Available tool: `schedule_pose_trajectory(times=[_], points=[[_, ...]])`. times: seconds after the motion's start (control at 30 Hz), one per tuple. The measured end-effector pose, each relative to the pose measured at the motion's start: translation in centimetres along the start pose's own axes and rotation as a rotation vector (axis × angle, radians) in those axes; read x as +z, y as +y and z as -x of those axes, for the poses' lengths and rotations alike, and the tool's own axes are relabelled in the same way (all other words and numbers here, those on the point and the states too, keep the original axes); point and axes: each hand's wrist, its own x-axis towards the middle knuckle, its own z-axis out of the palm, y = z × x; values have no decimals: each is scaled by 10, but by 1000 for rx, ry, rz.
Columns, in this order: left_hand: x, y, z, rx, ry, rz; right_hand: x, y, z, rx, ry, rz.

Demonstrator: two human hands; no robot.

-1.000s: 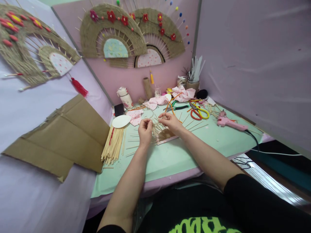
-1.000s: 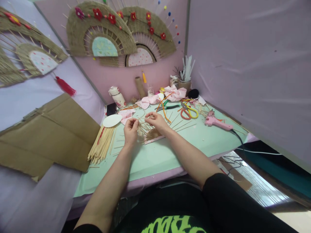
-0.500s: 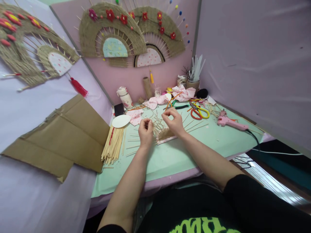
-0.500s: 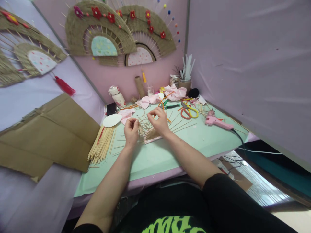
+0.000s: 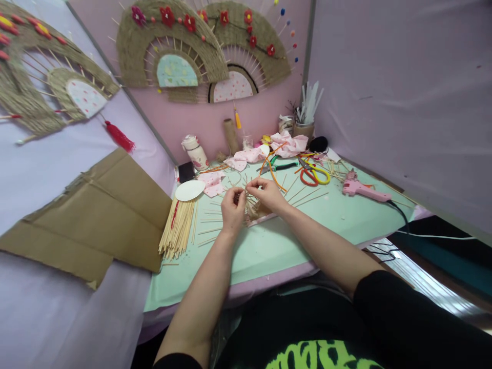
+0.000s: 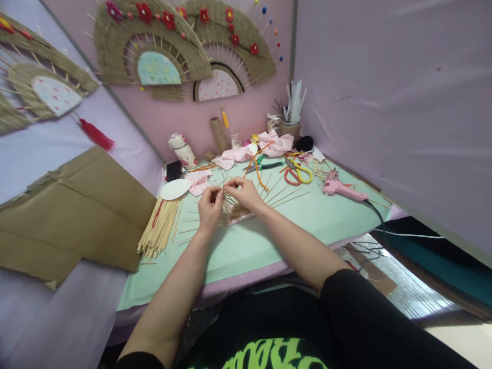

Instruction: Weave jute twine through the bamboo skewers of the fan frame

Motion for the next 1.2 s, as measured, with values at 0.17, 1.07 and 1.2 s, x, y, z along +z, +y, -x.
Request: schedule_pose_trajectory(times=[0.17,1.07,1.2], points=[[0,0,0,15,-17,-43,0,0,0,-17,-5,29],[-2,-10,-2,137,58,-204,3,3,5,-164,19,479],[-3,-7,-4,70,85,-156,2,7,1,-125,35,359]])
